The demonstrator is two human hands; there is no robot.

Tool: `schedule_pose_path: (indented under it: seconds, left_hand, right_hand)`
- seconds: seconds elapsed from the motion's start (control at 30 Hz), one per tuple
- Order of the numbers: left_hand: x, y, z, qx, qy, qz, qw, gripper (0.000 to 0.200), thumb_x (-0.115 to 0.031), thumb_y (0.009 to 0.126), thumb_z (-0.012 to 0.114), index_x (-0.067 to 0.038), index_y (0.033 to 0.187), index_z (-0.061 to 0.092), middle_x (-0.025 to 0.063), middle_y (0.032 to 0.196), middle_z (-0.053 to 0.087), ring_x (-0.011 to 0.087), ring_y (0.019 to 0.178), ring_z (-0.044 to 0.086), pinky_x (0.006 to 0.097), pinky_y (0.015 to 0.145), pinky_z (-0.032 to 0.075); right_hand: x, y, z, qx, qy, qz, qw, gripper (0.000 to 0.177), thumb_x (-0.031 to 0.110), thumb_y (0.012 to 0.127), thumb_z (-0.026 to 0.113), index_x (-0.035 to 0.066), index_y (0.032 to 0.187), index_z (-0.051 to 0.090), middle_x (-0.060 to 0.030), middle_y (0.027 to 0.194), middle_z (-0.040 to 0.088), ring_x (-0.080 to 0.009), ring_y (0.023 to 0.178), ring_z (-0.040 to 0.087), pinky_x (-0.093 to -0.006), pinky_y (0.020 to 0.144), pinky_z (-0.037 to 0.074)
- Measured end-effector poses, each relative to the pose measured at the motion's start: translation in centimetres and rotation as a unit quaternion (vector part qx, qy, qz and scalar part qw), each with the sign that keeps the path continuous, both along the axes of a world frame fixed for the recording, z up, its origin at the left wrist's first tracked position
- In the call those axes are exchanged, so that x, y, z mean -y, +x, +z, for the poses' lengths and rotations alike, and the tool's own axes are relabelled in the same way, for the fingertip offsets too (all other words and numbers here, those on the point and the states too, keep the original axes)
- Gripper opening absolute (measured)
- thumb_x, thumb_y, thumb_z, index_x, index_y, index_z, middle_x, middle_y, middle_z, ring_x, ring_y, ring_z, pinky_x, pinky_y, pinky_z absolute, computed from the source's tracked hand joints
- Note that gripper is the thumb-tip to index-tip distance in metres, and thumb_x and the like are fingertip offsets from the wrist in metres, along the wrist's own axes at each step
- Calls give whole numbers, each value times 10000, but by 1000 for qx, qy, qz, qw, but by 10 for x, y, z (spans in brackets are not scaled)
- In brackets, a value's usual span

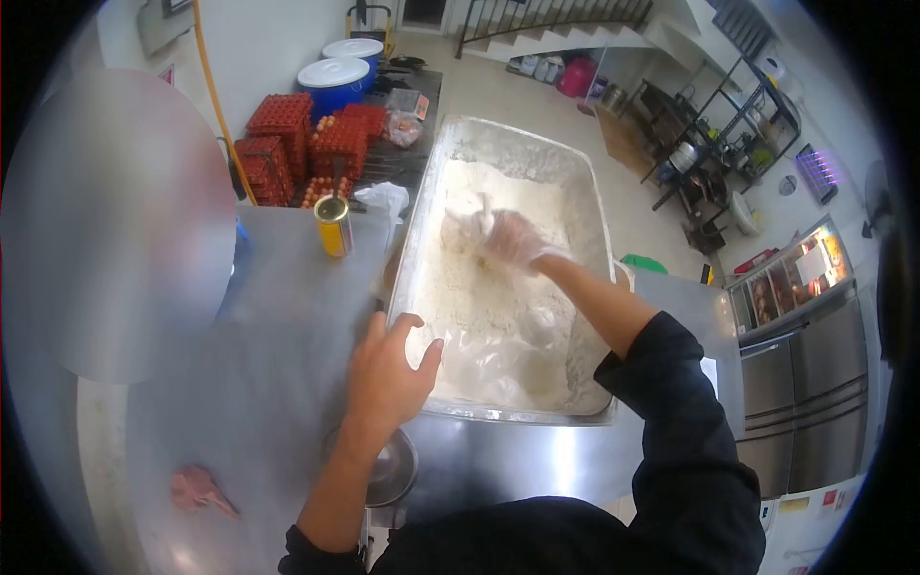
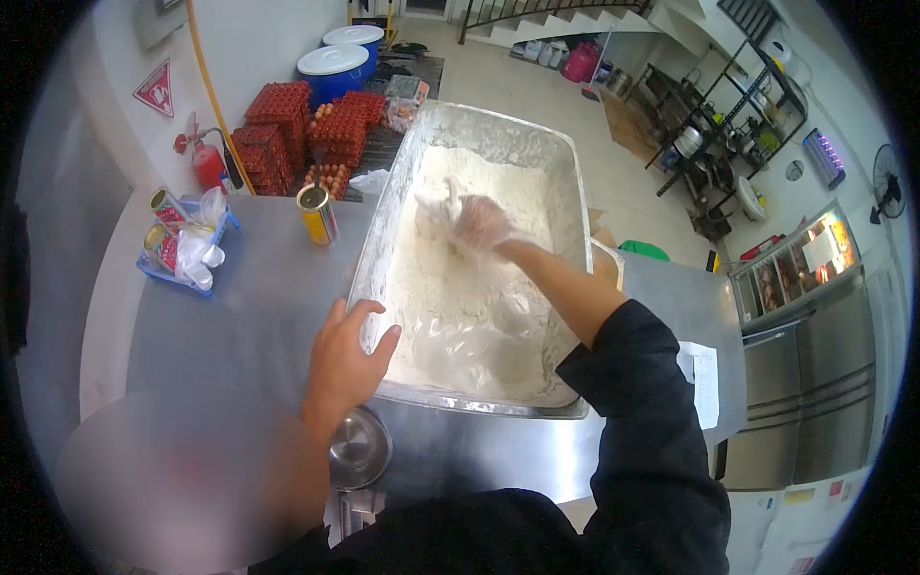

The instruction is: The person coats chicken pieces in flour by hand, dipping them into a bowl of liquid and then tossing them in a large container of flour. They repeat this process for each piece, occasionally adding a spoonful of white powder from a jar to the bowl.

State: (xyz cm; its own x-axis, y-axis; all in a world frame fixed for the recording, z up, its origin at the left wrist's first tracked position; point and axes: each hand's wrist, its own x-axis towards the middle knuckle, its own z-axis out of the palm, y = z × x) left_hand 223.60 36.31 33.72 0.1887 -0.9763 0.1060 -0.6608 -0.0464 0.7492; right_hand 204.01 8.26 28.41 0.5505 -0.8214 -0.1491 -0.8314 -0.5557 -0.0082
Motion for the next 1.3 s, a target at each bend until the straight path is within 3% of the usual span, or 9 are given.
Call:
schedule_pose_path:
  seconds: [0.13,0.63,0.73,0.9,0.97,1.0,1.03,1.1,1.3]
  left_hand:
    - [1,1,1,0,-5,0,1000,339,-298,872,709,-78,1120,640,195,1067,568,430,956,615,496,827,501]
    - [4,-20,-1,31,-34,9,999,275,-166,833,725,-46,1066,643,232,1072,618,443,1067,583,477,943,460]
    - [4,-15,-2,36,-42,-4,998,271,-160,826,725,-42,1056,646,229,1065,617,443,1055,586,473,927,464]
    - [1,-12,-6,51,-57,-11,997,270,-177,838,723,-43,1060,646,236,1077,615,453,1040,591,477,914,472]
    - [0,-9,-2,33,-52,-9,998,270,-191,845,724,-50,1061,646,242,1081,614,462,1036,590,480,909,478]
    - [0,-10,2,10,-44,-8,999,271,-201,848,726,-57,1064,647,246,1080,612,469,1034,589,482,905,482]
    - [0,-8,-6,31,-58,-3,998,275,-217,853,725,-76,1076,647,234,1074,603,464,1009,593,483,879,494]
    - [-1,-10,1,20,-38,10,999,275,-230,859,722,-90,1082,644,213,1054,592,445,983,602,480,850,500]
    - [-2,-10,4,15,-15,15,1000,278,-245,863,719,-85,1076,636,194,1014,580,425,944,605,480,822,496]
  right_hand:
    - [-13,26,82,122,89,-48,987,578,270,865,617,-49,1329,483,-232,971,681,-296,801,670,-380,756,560]
    - [34,36,3,61,49,47,996,659,296,667,832,122,1276,649,-139,1049,727,-304,991,693,-438,829,546]
    - [21,43,-6,96,71,-45,992,503,394,646,856,120,1057,764,-157,958,744,-321,957,715,-416,842,550]
    - [8,28,-10,198,-39,-5,980,357,451,851,635,132,962,754,-152,882,727,-317,808,710,-436,770,549]
    - [40,6,-37,207,-194,140,949,378,444,909,576,163,1131,698,-161,867,716,-331,741,683,-456,744,547]
    - [47,-4,-18,282,-109,166,939,370,418,898,631,158,1153,694,-169,861,718,-288,738,692,-464,721,549]
    - [23,-8,21,313,8,20,949,290,312,857,728,82,1032,740,-165,936,706,-266,856,674,-411,804,535]
    - [6,-14,67,203,50,-27,977,294,307,869,723,53,1017,734,-162,973,717,-245,862,680,-401,796,542]
    - [-24,-16,105,230,175,-38,957,371,325,882,711,9,1078,720,-170,985,717,-236,874,685,-355,799,546]
